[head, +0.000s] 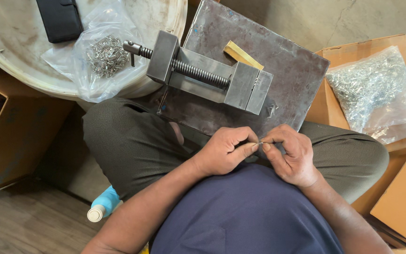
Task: The person sits cross-legged and uses a bench vise to hold small metal pieces. They repeatedly pick up metal parts from a plastic bag, place them into the vise, tighten the screw, and then remove the parts. The person also uses a small wooden block to tap the vise mechanism.
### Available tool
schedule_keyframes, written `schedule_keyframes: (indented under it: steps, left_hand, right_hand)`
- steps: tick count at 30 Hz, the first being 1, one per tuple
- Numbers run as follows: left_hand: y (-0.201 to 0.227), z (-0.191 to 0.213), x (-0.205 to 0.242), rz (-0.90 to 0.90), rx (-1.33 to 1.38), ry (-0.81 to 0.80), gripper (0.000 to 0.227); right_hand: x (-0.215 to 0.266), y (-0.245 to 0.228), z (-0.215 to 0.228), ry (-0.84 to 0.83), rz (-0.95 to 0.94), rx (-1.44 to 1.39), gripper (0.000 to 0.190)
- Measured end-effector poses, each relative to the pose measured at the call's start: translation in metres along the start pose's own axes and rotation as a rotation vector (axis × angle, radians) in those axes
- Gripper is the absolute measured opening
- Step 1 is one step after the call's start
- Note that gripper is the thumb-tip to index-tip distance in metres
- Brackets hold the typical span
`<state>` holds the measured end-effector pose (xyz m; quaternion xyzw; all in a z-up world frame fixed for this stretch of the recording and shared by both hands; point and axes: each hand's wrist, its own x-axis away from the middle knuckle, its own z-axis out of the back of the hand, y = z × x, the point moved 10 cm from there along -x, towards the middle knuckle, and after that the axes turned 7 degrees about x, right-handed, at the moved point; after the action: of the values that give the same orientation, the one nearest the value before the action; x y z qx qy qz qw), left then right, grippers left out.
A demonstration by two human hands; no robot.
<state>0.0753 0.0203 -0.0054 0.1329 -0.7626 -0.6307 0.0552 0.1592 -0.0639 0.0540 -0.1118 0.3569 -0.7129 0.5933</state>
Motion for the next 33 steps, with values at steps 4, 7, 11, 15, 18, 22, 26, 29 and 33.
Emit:
schedule_keyframes:
  steps: [4,7,11,15,18,22,26,29,33]
  left_hand:
    - [0.014,0.002,-0.001,-0.1,-0.125,0.035,0.013]
    - [0.01,0.003,-0.002,-0.028,-0.122,0.066,0.016]
    - [0.001,0.005,-0.002,0.091,-0.016,0.092,0.021]
    - [0.001,0.006,-0.003,0.113,-0.016,0.093,0.025]
    - [-0.003,0.006,-0.004,0.151,-0.008,0.087,0.027]
    - [-0.002,0.006,-0.004,0.132,-0.052,0.092,0.027]
    - [-0.001,0.007,-0.003,0.105,-0.056,0.11,0.028]
    - [0.001,0.007,-0.002,0.061,-0.046,0.114,0.028]
    - [-0.003,0.007,-0.002,0.089,-0.002,0.101,0.03]
  right_hand:
    - [0.002,0.005,-0.003,-0.005,-0.059,-0.021,0.006]
    - [0.001,0.006,0.004,0.067,-0.083,0.048,0.008]
    - [-0.001,0.003,0.005,0.083,-0.066,0.05,0.009]
    - [0.001,0.006,0.004,0.098,-0.092,0.043,0.01]
    - [0.003,0.006,0.002,0.115,-0.082,0.052,0.011]
    - [0.005,0.01,0.0,0.097,-0.108,0.02,0.009]
    - [0.008,0.013,-0.002,0.088,-0.142,0.011,0.008]
    - [0.011,0.02,-0.005,0.072,-0.208,-0.071,0.009]
    - [0.012,0.022,-0.008,0.066,-0.227,-0.101,0.008]
